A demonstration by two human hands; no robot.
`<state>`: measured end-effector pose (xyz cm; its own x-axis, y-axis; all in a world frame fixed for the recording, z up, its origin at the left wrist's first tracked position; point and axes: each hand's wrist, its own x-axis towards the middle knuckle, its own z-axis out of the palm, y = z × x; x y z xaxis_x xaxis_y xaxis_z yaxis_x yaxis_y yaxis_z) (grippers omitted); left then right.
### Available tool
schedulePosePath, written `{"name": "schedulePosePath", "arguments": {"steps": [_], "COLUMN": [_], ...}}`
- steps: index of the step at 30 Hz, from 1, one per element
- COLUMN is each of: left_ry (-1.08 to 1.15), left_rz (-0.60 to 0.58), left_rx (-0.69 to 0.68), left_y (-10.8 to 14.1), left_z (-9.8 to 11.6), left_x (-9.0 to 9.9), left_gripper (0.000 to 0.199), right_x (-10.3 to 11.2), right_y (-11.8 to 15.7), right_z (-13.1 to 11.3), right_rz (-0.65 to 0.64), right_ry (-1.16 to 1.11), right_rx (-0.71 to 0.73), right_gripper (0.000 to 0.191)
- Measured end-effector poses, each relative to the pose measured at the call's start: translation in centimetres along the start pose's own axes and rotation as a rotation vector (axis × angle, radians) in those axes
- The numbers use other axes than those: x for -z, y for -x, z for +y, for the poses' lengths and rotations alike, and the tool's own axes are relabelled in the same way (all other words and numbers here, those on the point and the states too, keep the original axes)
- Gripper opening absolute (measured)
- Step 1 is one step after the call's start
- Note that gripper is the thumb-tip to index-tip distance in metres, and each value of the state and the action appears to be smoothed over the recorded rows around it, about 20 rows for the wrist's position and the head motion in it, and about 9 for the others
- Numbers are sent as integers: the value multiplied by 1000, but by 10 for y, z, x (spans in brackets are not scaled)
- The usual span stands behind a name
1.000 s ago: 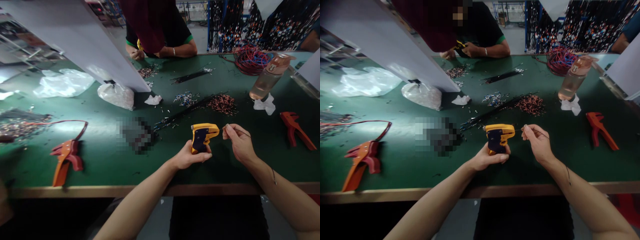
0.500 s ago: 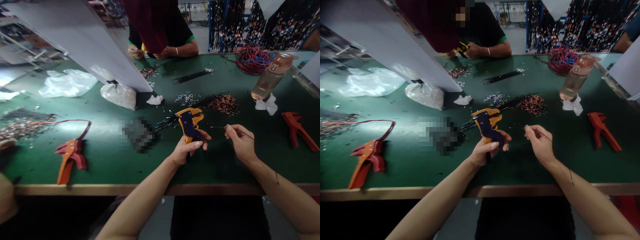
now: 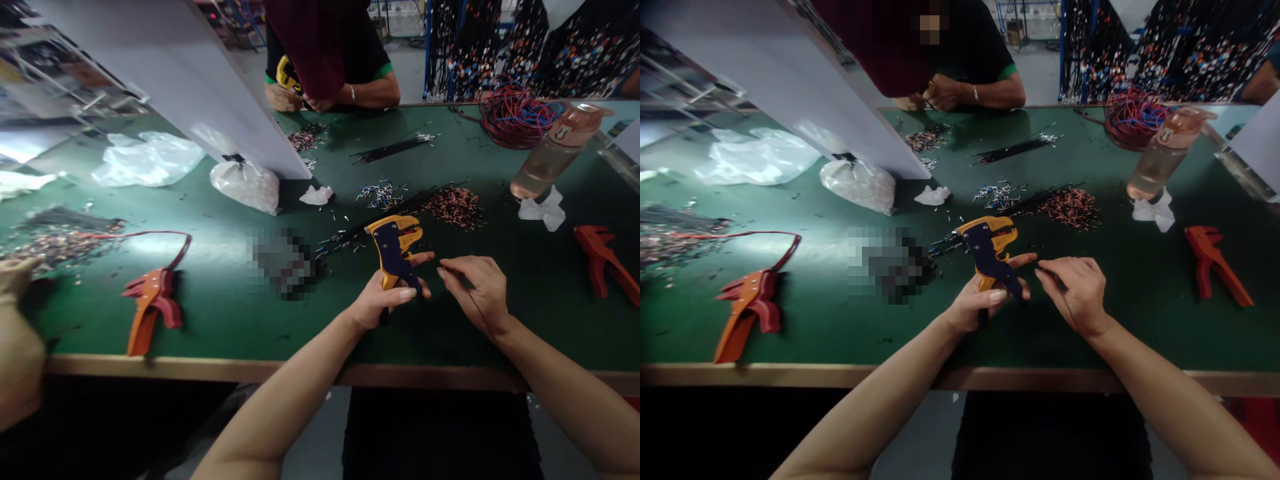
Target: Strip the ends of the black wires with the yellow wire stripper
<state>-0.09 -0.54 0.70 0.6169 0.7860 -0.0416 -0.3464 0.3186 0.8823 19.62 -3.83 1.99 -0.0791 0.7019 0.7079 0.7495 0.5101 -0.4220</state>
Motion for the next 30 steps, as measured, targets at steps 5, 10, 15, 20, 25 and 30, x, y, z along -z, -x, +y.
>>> {"name": "schedulePosePath", "arguments": {"steps": [5, 10, 15, 20, 25, 30], "left_ry": [67, 61, -51, -149, -188, -131], "left_rz": [55, 42, 28, -23, -26, -24], "left_rx": [-37, -45, 0, 64, 25, 18], "left_y": [-2, -3, -2, -1, -2, -2], "left_z": [3, 3, 2, 0, -1, -2], "left_x": [2, 3, 4, 3, -1, -1], "left_gripper": [67, 65, 74, 69, 53, 51], "right_x": [4, 9, 15, 14, 9, 9], "right_y": [-4, -5, -7, -8, -3, -1], "right_z": [4, 9, 12, 4, -8, -12], "right_rz": [-1, 10, 85, 81, 52, 111], "right_ry": [1, 61, 123, -19, -266, -318], "right_rx": [71, 92, 72, -41, -275, -264], "right_gripper": [9, 9, 10, 17, 17, 11]}}
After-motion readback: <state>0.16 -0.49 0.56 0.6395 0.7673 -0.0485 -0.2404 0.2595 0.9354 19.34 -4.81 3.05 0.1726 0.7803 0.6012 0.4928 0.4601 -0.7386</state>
